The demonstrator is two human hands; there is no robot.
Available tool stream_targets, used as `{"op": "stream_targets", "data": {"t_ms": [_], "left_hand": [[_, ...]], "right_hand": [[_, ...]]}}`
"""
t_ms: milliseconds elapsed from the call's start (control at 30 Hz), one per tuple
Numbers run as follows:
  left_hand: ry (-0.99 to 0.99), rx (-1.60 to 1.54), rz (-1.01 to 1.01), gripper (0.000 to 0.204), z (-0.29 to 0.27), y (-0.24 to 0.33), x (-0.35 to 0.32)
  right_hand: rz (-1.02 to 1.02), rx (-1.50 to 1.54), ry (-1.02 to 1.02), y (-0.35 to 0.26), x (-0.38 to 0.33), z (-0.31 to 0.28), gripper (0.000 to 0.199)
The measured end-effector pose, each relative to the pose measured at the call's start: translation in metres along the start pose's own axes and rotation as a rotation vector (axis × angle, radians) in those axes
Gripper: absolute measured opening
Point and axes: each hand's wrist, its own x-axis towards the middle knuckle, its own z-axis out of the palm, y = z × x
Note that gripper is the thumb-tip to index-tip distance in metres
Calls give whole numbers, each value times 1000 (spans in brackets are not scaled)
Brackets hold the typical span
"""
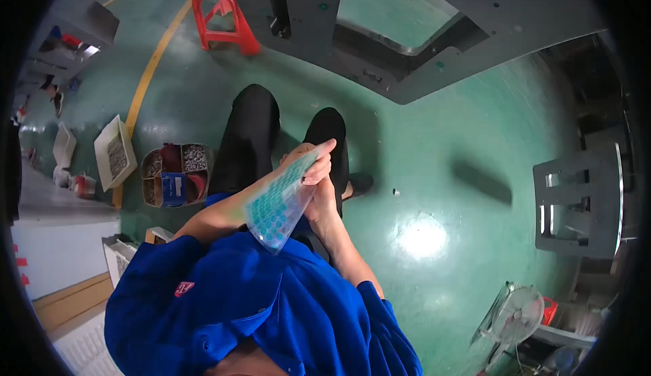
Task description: Applying small green circular stickers to pre-marked locations on metal chassis components.
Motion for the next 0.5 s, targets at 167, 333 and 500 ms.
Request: {"op": "stream_targets", "data": {"t_ms": [167,333,500], "left_hand": [[107,146,-95,63,-12,-3,-8],[79,111,64,63,-19,4,-6],[-468,-332,123,52,-71,54,4]], "right_hand": [[-158,73,57,14,-8,-31,28],[-196,-132,29,13,-6,-39,30],[-248,-218,181,12,-6,-44,37]]}}
